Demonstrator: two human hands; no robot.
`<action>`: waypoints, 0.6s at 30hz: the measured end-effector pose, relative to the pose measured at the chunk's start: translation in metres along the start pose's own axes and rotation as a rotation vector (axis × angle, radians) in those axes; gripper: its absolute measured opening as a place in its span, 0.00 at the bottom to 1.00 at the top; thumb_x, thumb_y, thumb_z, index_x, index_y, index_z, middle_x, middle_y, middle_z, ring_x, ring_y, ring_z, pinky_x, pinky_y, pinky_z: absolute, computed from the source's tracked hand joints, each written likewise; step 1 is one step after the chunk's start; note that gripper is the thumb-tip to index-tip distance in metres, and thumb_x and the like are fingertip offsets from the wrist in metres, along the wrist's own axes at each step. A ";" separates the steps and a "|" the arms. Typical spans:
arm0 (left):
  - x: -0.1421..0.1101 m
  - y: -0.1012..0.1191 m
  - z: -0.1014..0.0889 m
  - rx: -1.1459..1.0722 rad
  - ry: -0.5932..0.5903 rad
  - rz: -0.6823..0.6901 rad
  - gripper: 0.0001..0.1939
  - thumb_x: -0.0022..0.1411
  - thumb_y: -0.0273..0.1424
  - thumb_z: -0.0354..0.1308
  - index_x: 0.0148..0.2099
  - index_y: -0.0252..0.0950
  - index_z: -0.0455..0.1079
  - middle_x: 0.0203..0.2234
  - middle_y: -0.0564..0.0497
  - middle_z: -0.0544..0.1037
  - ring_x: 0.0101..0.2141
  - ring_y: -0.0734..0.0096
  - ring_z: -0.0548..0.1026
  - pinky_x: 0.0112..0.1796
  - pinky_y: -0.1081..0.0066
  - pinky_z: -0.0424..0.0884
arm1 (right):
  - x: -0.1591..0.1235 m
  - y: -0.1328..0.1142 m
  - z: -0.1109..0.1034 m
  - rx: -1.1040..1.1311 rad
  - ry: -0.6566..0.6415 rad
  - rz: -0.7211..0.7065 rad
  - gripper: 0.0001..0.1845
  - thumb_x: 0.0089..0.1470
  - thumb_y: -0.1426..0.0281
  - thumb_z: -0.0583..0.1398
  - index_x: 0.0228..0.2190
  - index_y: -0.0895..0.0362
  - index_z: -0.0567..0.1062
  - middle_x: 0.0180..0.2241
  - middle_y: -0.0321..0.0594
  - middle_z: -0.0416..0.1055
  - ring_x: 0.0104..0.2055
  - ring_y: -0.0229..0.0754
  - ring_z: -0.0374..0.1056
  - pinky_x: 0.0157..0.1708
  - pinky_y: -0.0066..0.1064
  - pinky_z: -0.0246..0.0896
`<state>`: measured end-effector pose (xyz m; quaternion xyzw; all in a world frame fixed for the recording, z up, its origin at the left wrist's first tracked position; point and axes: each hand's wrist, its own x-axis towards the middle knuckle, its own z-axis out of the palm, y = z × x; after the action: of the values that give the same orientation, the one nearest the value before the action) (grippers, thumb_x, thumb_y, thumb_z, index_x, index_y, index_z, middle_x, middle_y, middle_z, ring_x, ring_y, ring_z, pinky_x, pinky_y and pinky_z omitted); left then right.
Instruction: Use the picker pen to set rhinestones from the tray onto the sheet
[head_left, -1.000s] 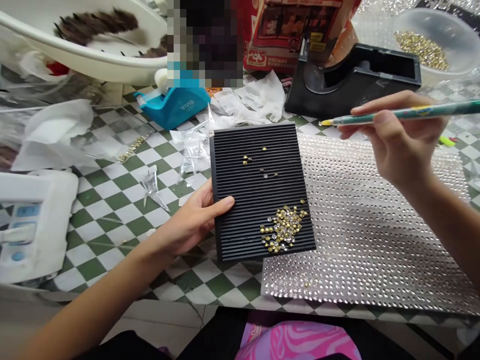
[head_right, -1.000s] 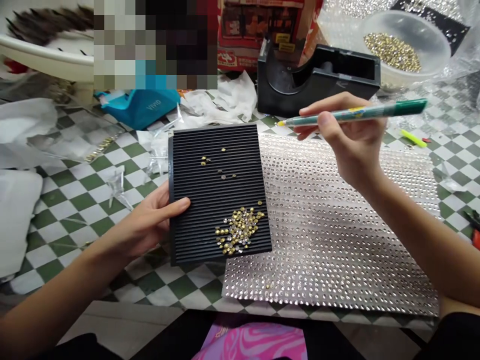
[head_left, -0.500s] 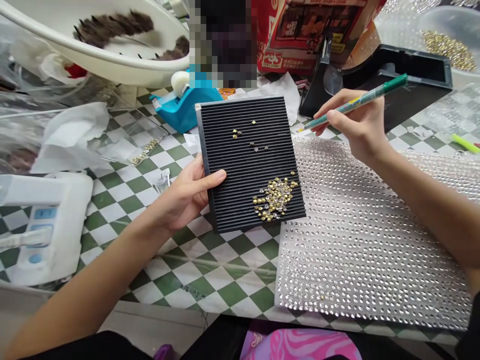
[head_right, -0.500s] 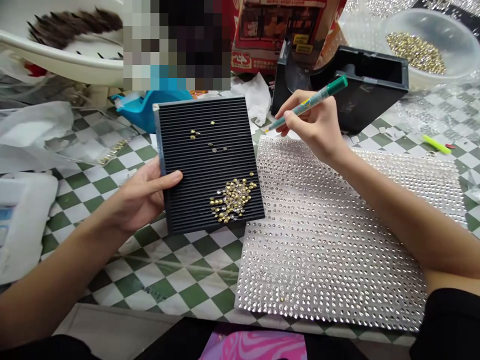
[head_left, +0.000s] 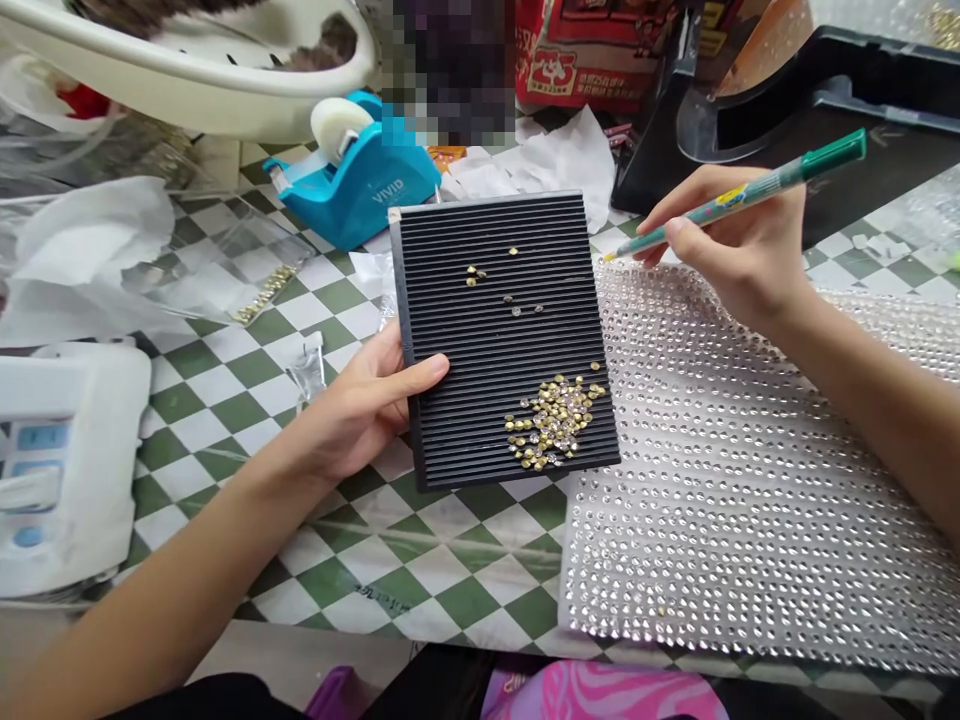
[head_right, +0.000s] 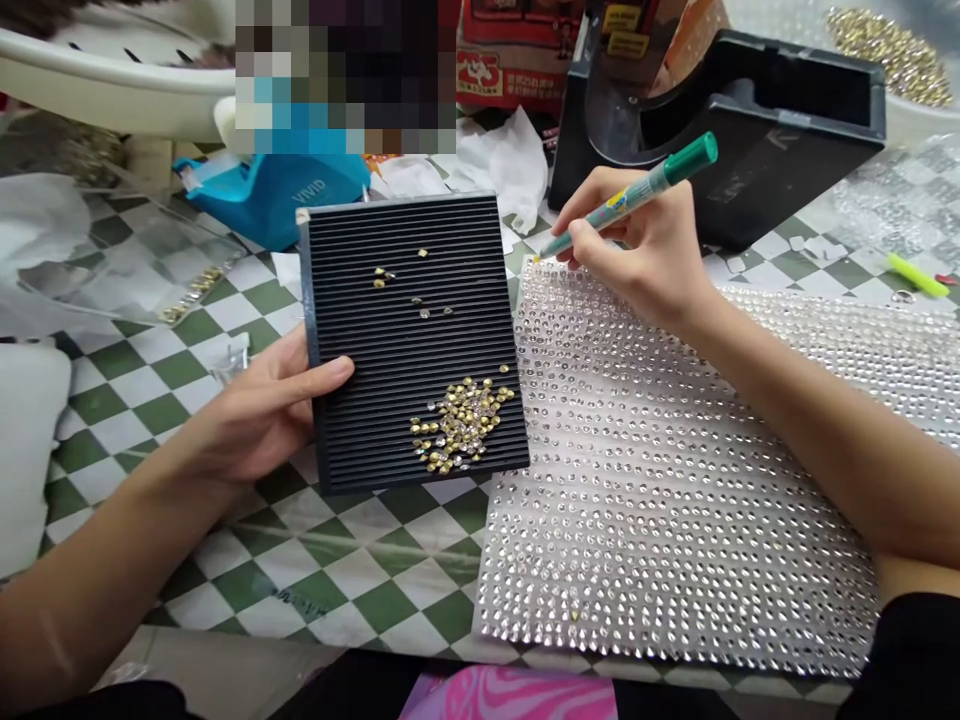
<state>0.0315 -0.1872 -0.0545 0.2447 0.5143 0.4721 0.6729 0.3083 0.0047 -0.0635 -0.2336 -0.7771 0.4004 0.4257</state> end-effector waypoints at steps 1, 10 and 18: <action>0.000 -0.001 -0.001 -0.008 -0.003 0.001 0.24 0.63 0.30 0.71 0.60 0.39 0.72 0.52 0.51 0.83 0.48 0.64 0.84 0.39 0.79 0.82 | 0.000 -0.001 0.000 -0.002 0.006 -0.008 0.15 0.56 0.57 0.71 0.30 0.56 0.84 0.25 0.42 0.77 0.23 0.39 0.73 0.21 0.30 0.67; 0.001 -0.007 0.002 -0.006 -0.015 0.005 0.28 0.64 0.31 0.70 0.64 0.37 0.69 0.57 0.47 0.81 0.54 0.56 0.81 0.42 0.74 0.83 | 0.007 -0.017 -0.001 -0.039 0.058 -0.027 0.16 0.53 0.53 0.72 0.30 0.54 0.83 0.25 0.40 0.77 0.24 0.38 0.73 0.21 0.31 0.67; 0.000 -0.006 0.002 -0.015 -0.044 0.019 0.31 0.63 0.28 0.69 0.67 0.37 0.67 0.61 0.46 0.78 0.59 0.53 0.77 0.48 0.71 0.82 | 0.003 -0.009 0.005 -0.050 0.034 0.052 0.20 0.52 0.49 0.71 0.27 0.54 0.81 0.25 0.42 0.76 0.24 0.41 0.72 0.23 0.34 0.70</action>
<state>0.0356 -0.1894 -0.0589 0.2547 0.4936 0.4768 0.6813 0.3020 -0.0001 -0.0564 -0.2709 -0.7732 0.3879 0.4223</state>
